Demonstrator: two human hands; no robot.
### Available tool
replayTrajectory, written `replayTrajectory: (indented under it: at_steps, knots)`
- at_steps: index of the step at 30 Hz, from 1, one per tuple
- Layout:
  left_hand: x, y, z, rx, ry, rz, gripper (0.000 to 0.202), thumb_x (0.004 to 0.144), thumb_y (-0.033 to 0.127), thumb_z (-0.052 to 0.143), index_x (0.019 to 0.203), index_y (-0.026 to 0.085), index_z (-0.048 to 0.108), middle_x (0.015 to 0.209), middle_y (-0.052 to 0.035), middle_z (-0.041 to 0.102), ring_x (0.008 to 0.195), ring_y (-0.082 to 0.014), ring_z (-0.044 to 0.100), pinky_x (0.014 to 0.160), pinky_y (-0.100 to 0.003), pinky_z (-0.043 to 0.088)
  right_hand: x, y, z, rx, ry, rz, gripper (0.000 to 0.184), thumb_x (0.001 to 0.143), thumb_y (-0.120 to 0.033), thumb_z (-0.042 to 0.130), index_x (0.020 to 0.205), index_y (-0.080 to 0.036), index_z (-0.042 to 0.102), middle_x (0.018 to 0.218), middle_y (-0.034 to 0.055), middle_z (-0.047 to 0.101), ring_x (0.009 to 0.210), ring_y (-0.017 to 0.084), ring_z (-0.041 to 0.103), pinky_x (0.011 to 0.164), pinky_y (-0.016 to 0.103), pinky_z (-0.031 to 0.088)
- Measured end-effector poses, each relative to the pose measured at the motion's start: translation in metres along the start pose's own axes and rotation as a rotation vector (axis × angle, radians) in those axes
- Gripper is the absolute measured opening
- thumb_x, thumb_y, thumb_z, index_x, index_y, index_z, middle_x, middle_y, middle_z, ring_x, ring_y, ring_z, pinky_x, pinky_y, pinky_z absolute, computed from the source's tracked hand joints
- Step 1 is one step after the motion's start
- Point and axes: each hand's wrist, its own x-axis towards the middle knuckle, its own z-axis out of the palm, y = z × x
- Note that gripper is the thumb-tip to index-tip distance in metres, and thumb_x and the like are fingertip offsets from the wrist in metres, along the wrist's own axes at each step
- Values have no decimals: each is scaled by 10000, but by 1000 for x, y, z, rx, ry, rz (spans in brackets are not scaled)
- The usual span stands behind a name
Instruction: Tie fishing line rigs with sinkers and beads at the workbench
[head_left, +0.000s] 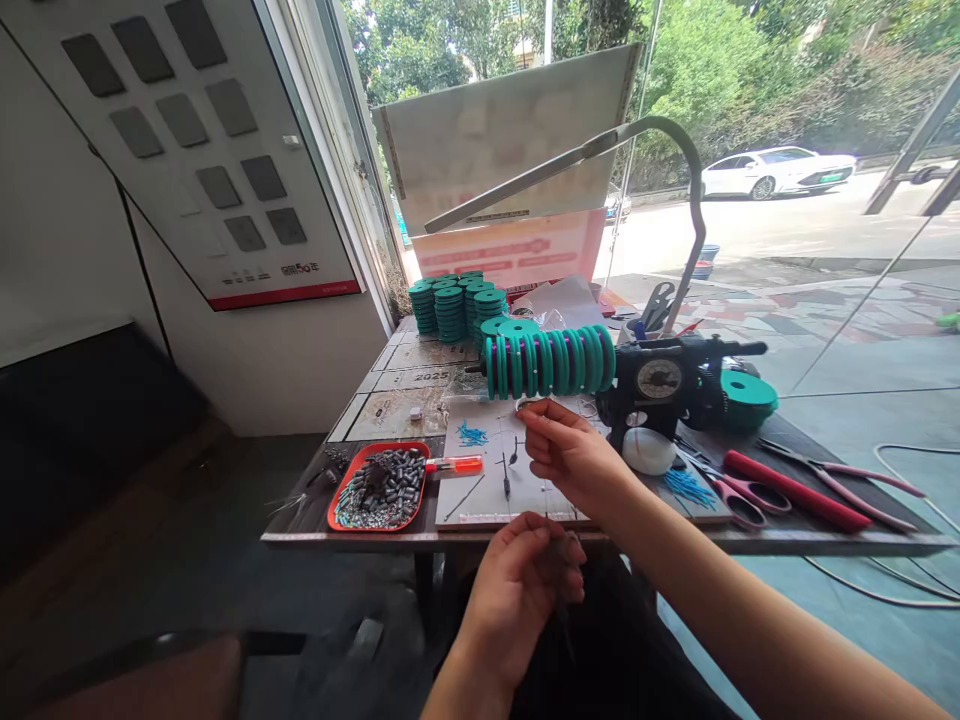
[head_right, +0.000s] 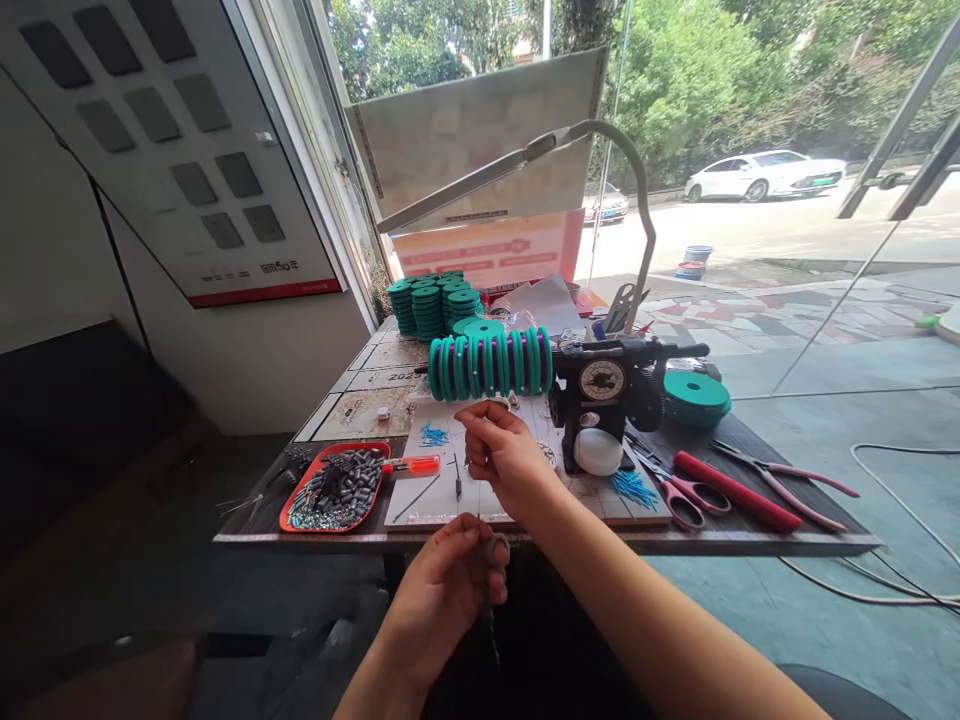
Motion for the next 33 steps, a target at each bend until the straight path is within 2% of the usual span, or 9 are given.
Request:
replayTrajectory:
  at_steps: [5, 8, 11, 13, 18, 21, 23, 29, 33]
  knots:
    - [4, -2, -4, 49, 26, 43, 347, 652, 326, 720, 822, 104, 514, 694, -58, 626, 551, -102, 559, 561, -218, 409, -2, -1, -3, -97, -7, -34, 469, 528, -450, 791, 758, -158, 504, 515, -55, 422, 481, 62, 371, 413, 168, 299]
    - [8, -12, -10, 84, 76, 107, 410, 727, 347, 669, 1008, 89, 518, 737, -74, 647, 604, -111, 581, 647, -242, 435, -18, 3, -7, -220, 1, -92, 492, 640, -455, 735, 997, -161, 568, 787, 40, 613, 783, 164, 573, 729, 306, 477]
    - [7, -28, -16, 193, 121, 236, 469, 807, 323, 577, 1199, 108, 434, 921, -104, 660, 797, -142, 614, 827, -282, 438, -41, 10, -12, -652, 114, -472, 434, 800, -339, 611, 1207, -236, 501, 1108, 72, 587, 1046, 206, 539, 911, 355, 410]
    - [3, -37, -16, 311, 118, 300, 489, 818, 282, 551, 1258, 127, 405, 1136, -130, 605, 1043, -178, 572, 947, -287, 399, -52, 15, -14, -974, 83, -691, 256, 867, -272, 500, 1111, -247, 570, 1110, 73, 589, 1022, 218, 555, 877, 363, 425]
    - [-14, -41, -13, 815, 262, 325, 590, 753, 194, 555, 1326, 141, 426, 1374, -123, 439, 1259, -256, 419, 1014, -333, 337, -40, 28, -20, -1288, -134, -374, 443, 872, -317, 352, 1238, -146, 534, 1359, 151, 427, 1211, 302, 457, 999, 476, 360]
    - [-18, -28, -16, 1111, 317, 323, 487, 762, 170, 490, 1249, 179, 517, 1269, -96, 526, 1098, -245, 523, 941, -361, 373, -20, 34, -24, -1174, -122, -314, 604, 821, -367, 419, 1359, -95, 404, 1499, 155, 158, 1377, 291, 193, 1110, 474, 198]
    - [-16, -16, -19, 1175, 341, 395, 432, 798, 191, 460, 1222, 192, 539, 1224, -93, 544, 1061, -232, 535, 926, -362, 385, -10, 36, -25, -1056, -135, -357, 617, 788, -394, 469, 1336, -113, 431, 1495, 143, 179, 1396, 261, 130, 1133, 439, 144]
    - [1, 12, -31, 1152, 450, 645, 426, 824, 241, 486, 1244, 174, 517, 1261, -114, 506, 1167, -250, 464, 999, -399, 349, -22, 24, -24, -826, -128, -439, 405, 865, -403, 486, 1230, -234, 532, 1344, 76, 446, 1288, 219, 367, 1106, 400, 230]
    - [8, 14, -35, 1205, 433, 653, 479, 787, 138, 466, 1262, 181, 507, 1310, -107, 465, 1255, -239, 397, 1061, -401, 298, -52, 14, -28, -513, -119, -276, 364, 808, -397, 629, 1162, -314, 621, 1255, 41, 547, 1241, 244, 433, 1075, 398, 299]
